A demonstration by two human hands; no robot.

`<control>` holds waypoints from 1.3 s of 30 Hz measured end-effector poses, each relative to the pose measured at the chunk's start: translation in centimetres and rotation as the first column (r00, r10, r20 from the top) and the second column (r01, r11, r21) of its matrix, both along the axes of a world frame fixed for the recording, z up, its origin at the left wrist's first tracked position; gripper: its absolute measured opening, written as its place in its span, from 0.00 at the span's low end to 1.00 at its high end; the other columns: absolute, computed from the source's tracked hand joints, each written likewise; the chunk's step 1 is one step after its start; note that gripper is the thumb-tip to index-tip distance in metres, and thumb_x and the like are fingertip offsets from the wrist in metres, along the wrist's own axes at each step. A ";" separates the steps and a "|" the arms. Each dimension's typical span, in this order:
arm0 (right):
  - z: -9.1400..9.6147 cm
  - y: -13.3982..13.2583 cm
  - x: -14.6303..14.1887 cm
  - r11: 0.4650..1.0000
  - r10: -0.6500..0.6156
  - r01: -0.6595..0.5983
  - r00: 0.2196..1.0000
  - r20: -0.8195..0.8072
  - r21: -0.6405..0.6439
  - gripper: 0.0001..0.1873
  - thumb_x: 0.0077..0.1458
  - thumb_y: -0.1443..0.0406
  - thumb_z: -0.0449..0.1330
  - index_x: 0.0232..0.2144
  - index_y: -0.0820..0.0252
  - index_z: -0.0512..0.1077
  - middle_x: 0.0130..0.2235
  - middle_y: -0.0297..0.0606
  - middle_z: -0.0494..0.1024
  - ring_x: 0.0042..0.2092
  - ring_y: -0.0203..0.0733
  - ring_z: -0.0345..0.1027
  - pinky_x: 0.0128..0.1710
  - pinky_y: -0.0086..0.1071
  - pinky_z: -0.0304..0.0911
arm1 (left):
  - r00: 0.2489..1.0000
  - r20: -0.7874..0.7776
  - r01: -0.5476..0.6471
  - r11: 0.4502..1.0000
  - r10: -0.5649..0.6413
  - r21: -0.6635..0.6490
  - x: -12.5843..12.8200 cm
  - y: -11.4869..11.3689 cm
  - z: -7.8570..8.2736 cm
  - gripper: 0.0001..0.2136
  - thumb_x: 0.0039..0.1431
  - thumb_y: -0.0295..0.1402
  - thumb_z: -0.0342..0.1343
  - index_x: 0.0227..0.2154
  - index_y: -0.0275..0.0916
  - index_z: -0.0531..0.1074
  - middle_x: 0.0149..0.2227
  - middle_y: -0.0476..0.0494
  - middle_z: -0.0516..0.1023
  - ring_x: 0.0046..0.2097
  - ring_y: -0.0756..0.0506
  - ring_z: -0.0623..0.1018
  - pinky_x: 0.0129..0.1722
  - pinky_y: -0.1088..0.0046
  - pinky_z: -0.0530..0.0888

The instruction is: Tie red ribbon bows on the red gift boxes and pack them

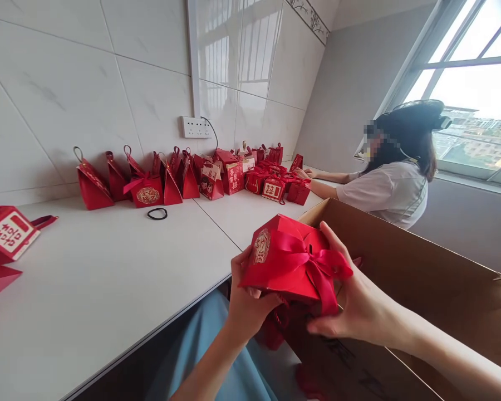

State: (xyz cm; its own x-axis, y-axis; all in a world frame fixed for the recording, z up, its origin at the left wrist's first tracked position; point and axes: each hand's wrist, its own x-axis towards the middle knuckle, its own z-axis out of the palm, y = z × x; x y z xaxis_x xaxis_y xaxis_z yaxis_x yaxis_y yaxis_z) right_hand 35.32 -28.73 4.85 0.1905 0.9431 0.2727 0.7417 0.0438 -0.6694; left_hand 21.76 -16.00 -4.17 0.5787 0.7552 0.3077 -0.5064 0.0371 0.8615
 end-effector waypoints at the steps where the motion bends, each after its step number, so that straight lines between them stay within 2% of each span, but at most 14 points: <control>1: -0.2 0.1 0.0 0.998 -0.036 0.032 0.997 0.074 0.053 0.62 0.45 0.56 0.66 0.65 0.53 0.24 0.49 0.49 0.71 0.44 0.51 0.73 0.46 0.51 0.69 | 0.999 -0.008 0.045 0.997 -0.045 0.067 -0.4 0.4 0.1 0.35 0.42 0.36 0.67 0.54 0.44 0.59 0.53 0.37 0.69 0.50 0.39 0.74 0.44 0.64 0.75; 3: -0.6 0.3 0.1 0.980 -0.123 0.088 0.973 0.197 0.181 0.58 0.46 0.59 0.64 0.66 0.55 0.28 0.45 0.46 0.72 0.45 0.52 0.72 0.47 0.51 0.69 | 0.995 0.008 0.091 0.977 -0.095 0.194 -1.5 1.6 0.6 0.25 0.49 0.38 0.61 0.52 0.42 0.64 0.55 0.37 0.66 0.55 0.38 0.69 0.46 0.64 0.73; 5: -1.0 0.5 0.4 0.947 -0.207 0.121 0.938 0.278 0.297 0.56 0.46 0.58 0.64 0.66 0.57 0.33 0.44 0.46 0.73 0.46 0.53 0.70 0.47 0.52 0.68 | 0.997 0.075 -0.007 0.977 -0.009 0.215 -2.6 2.7 1.7 0.16 0.55 0.41 0.53 0.45 0.40 0.70 0.52 0.38 0.66 0.53 0.39 0.68 0.43 0.67 0.72; 7: -1.5 0.6 0.5 0.916 -0.280 0.141 0.896 0.344 0.376 0.55 0.45 0.57 0.64 0.66 0.58 0.37 0.43 0.47 0.73 0.47 0.55 0.69 0.47 0.54 0.66 | 0.992 0.082 -0.110 0.967 0.093 0.231 -3.5 3.1 3.2 0.17 0.57 0.47 0.49 0.39 0.39 0.71 0.43 0.40 0.69 0.45 0.42 0.71 0.39 0.68 0.71; 9: -1.7 0.7 0.5 0.906 -0.309 0.144 0.867 0.390 0.397 0.54 0.44 0.56 0.64 0.65 0.59 0.38 0.44 0.48 0.73 0.48 0.57 0.68 0.48 0.56 0.65 | 0.984 -0.025 -0.159 0.935 0.176 0.318 -3.8 2.6 4.9 0.20 0.55 0.52 0.50 0.38 0.39 0.70 0.37 0.43 0.71 0.39 0.45 0.72 0.38 0.69 0.71; 12: -1.5 0.8 0.1 0.922 -0.302 0.149 0.855 0.422 0.358 0.54 0.43 0.57 0.64 0.65 0.59 0.39 0.50 0.53 0.69 0.48 0.57 0.68 0.45 0.53 0.67 | 0.919 -0.186 -0.245 0.874 0.347 0.419 -3.5 1.3 6.6 0.13 0.56 0.43 0.56 0.38 0.40 0.68 0.35 0.47 0.72 0.35 0.49 0.72 0.37 0.72 0.71; 14: -1.2 0.9 -0.1 0.936 -0.278 0.140 0.855 0.437 0.323 0.54 0.43 0.58 0.64 0.65 0.58 0.39 0.53 0.55 0.65 0.47 0.57 0.68 0.41 0.50 0.70 | 0.890 -0.139 -0.323 0.816 0.434 0.480 -2.9 0.5 7.1 0.05 0.58 0.35 0.55 0.35 0.40 0.67 0.32 0.49 0.72 0.33 0.51 0.72 0.34 0.75 0.72; 17: -0.9 1.1 -0.4 0.948 -0.239 0.108 0.862 0.446 0.299 0.53 0.44 0.60 0.64 0.65 0.57 0.39 0.52 0.54 0.64 0.44 0.53 0.69 0.37 0.44 0.71 | 0.852 0.103 -0.450 0.618 0.514 0.645 -2.5 -0.5 7.2 0.03 0.58 0.26 0.53 0.34 0.40 0.67 0.30 0.50 0.68 0.32 0.52 0.71 0.32 0.77 0.71; 21: -1.3 1.2 -0.4 0.937 -0.239 0.105 0.888 0.392 0.332 0.49 0.47 0.58 0.63 0.65 0.56 0.41 0.51 0.52 0.65 0.39 0.48 0.71 0.34 0.40 0.72 | 0.790 0.313 -0.479 0.213 0.527 0.852 -2.7 -2.3 7.2 0.07 0.55 0.22 0.55 0.34 0.39 0.71 0.27 0.50 0.68 0.30 0.52 0.69 0.31 0.75 0.71; 24: -1.8 1.0 -0.4 0.933 -0.231 0.116 0.919 0.321 0.340 0.45 0.51 0.56 0.61 0.65 0.53 0.42 0.52 0.52 0.64 0.35 0.43 0.72 0.32 0.38 0.72 | 0.754 0.379 -0.474 0.046 0.536 0.879 -2.7 -3.5 7.2 0.06 0.55 0.23 0.53 0.31 0.38 0.73 0.23 0.50 0.69 0.29 0.51 0.69 0.32 0.71 0.71; 26: -1.9 0.8 -0.4 0.933 -0.230 0.124 0.927 0.296 0.336 0.44 0.52 0.56 0.60 0.65 0.52 0.42 0.53 0.52 0.64 0.35 0.43 0.72 0.32 0.37 0.73 | 0.727 0.414 -0.505 0.018 0.547 0.863 -2.5 -3.9 7.2 0.06 0.55 0.23 0.53 0.29 0.38 0.72 0.22 0.51 0.68 0.28 0.51 0.69 0.31 0.70 0.70; 35: -1.4 0.5 -1.1 0.936 -0.201 0.091 0.931 0.305 0.341 0.50 0.46 0.59 0.65 0.64 0.50 0.42 0.57 0.53 0.60 0.43 0.48 0.71 0.39 0.42 0.73 | 0.714 0.461 -0.555 0.025 0.526 0.831 -2.2 -4.5 6.7 0.06 0.51 0.22 0.53 0.26 0.40 0.71 0.22 0.51 0.67 0.27 0.51 0.67 0.30 0.70 0.68; 37: -1.2 0.0 -0.9 0.941 -0.210 0.107 0.929 0.304 0.322 0.51 0.45 0.60 0.66 0.64 0.50 0.42 0.58 0.53 0.59 0.45 0.51 0.71 0.39 0.42 0.73 | 0.698 0.441 -0.575 0.075 0.565 0.814 -2.2 -2.9 6.5 0.04 0.53 0.24 0.54 0.28 0.40 0.69 0.22 0.52 0.67 0.26 0.51 0.67 0.30 0.71 0.68; 39: -0.8 -1.0 0.1 0.942 -0.254 0.175 0.930 0.265 0.287 0.52 0.43 0.61 0.66 0.64 0.50 0.42 0.58 0.53 0.58 0.46 0.53 0.70 0.38 0.42 0.73 | 0.678 0.300 -0.552 0.196 0.671 0.810 -2.1 -0.2 6.0 0.04 0.54 0.25 0.54 0.28 0.40 0.67 0.23 0.52 0.67 0.26 0.51 0.67 0.28 0.73 0.68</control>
State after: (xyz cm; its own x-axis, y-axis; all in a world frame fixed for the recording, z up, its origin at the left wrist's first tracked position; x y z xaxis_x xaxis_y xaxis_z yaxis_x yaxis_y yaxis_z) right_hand 35.46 -29.75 4.01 0.2546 0.7799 0.5718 0.9133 0.0004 -0.4073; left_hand 19.64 -16.19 1.81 0.1245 0.3165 0.9404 0.0541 -0.9485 0.3121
